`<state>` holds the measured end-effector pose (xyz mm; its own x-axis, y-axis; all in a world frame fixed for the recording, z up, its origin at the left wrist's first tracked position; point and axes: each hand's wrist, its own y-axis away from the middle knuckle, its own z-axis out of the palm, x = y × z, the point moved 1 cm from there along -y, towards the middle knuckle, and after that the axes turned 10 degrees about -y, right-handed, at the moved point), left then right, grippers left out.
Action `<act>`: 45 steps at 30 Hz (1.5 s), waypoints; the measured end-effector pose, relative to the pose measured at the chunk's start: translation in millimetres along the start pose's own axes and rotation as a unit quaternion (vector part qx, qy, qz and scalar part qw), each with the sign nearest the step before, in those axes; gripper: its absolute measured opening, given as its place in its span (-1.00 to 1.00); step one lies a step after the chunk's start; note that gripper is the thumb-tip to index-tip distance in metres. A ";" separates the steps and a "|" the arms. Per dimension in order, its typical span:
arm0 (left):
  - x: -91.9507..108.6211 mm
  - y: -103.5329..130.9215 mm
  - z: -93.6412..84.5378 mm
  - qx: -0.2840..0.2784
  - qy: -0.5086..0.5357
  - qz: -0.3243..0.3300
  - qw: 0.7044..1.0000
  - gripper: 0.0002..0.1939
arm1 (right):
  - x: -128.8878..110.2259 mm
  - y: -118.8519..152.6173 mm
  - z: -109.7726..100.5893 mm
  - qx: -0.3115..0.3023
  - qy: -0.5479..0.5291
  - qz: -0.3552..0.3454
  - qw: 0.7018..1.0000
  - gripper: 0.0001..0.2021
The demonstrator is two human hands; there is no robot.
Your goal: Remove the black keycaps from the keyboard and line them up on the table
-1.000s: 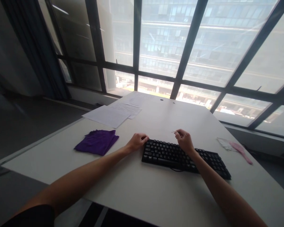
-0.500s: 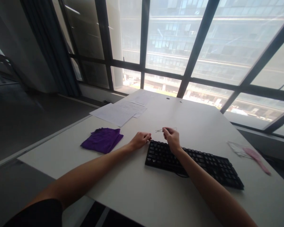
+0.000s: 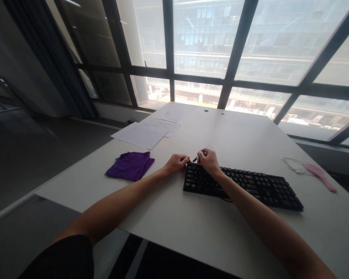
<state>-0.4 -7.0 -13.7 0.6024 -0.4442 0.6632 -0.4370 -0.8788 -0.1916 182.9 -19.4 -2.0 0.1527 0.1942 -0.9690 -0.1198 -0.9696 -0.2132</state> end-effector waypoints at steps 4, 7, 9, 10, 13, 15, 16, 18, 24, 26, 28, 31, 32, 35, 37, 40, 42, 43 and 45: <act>-0.6 -0.4 0.8 0.000 0.021 -0.008 1.000 -0.58 | 0.5 -12.0 2.4 -0.028 0.029 0.053 0.998 -0.86; -0.6 -0.9 0.5 0.005 0.037 -0.016 0.999 -0.60 | 0.6 -21.0 5.8 -0.051 0.055 0.068 0.995 -0.86; -0.3 -0.9 -0.3 0.005 0.044 -0.019 0.999 -0.60 | 0.4 -26.0 7.9 -0.066 0.067 0.086 0.992 -0.84; 0.0 -0.8 -0.7 0.004 0.044 -0.017 0.999 -0.61 | 0.2 -27.9 8.6 -0.071 0.067 0.101 0.990 -0.83; 0.8 -0.1 -2.4 0.004 0.037 -0.009 0.999 -0.62 | -1.4 -30.3 9.1 -0.074 0.043 0.149 0.985 -0.82; 1.0 0.2 -3.4 0.003 0.037 -0.003 0.999 -0.64 | -2.7 -29.5 8.4 -0.069 0.018 0.168 0.983 -0.82; 0.7 0.3 -3.8 0.002 0.041 0.000 0.999 -0.65 | -3.2 -28.7 7.8 -0.066 0.008 0.173 0.983 -0.83; -0.6 0.3 -4.5 -0.001 0.056 0.004 0.998 -0.66 | -3.9 -27.5 6.9 -0.062 -0.006 0.176 0.982 -0.84; -6.4 1.4 -8.2 -0.029 0.095 0.003 0.995 -0.63 | -3.8 -31.5 9.3 -0.074 -0.015 0.203 0.976 -0.85; -6.7 2.0 -10.4 -0.035 0.088 0.011 0.995 -0.62 | -4.1 -34.1 12.4 -0.083 -0.014 0.201 0.976 -0.86; -6.3 2.5 -12.5 -0.034 0.074 0.022 0.996 -0.62 | -4.4 -35.8 15.8 -0.090 -0.010 0.193 0.977 -0.85; -5.4 2.5 -14.2 -0.036 0.056 0.031 0.997 -0.64 | -3.8 -34.5 20.3 -0.099 -0.001 0.175 0.980 -0.83; -5.3 2.5 -14.3 -0.038 0.052 0.033 0.997 -0.65 | -3.3 -32.8 21.4 -0.101 0.003 0.165 0.981 -0.82; -6.1 1.9 -13.3 -0.042 0.052 0.034 0.997 -0.67 | -1.8 -24.1 23.7 -0.098 0.035 0.087 0.991 -0.85; -7.4 1.4 -12.4 -0.045 0.059 0.032 0.997 -0.68 | -1.6 -16.7 24.6 -0.072 0.059 -0.007 0.996 -0.87; -9.5 0.6 -11.7 -0.056 0.074 0.030 0.995 -0.67 | -0.7 -6.5 25.8 -0.053 0.075 -0.067 0.994 -0.85; -10.4 0.3 -11.9 -0.061 0.084 0.031 0.994 -0.66 | -0.4 -1.6 26.3 -0.052 0.080 -0.080 0.992 -0.83; -10.6 0.2 -12.2 -0.064 0.090 0.030 0.993 -0.65 | -0.5 0.5 26.4 -0.052 0.085 -0.089 0.991 -0.83; -10.5 0.2 -13.0 -0.070 0.104 0.029 0.992 -0.64 | -0.9 4.1 26.3 -0.049 0.101 -0.112 0.987 -0.83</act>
<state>-15.5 -0.2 -11.3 0.4288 -0.4352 0.7917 -0.5641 -0.8135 -0.1416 156.5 -19.7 -5.3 0.3584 0.3820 -0.8519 0.0327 -0.9170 -0.3974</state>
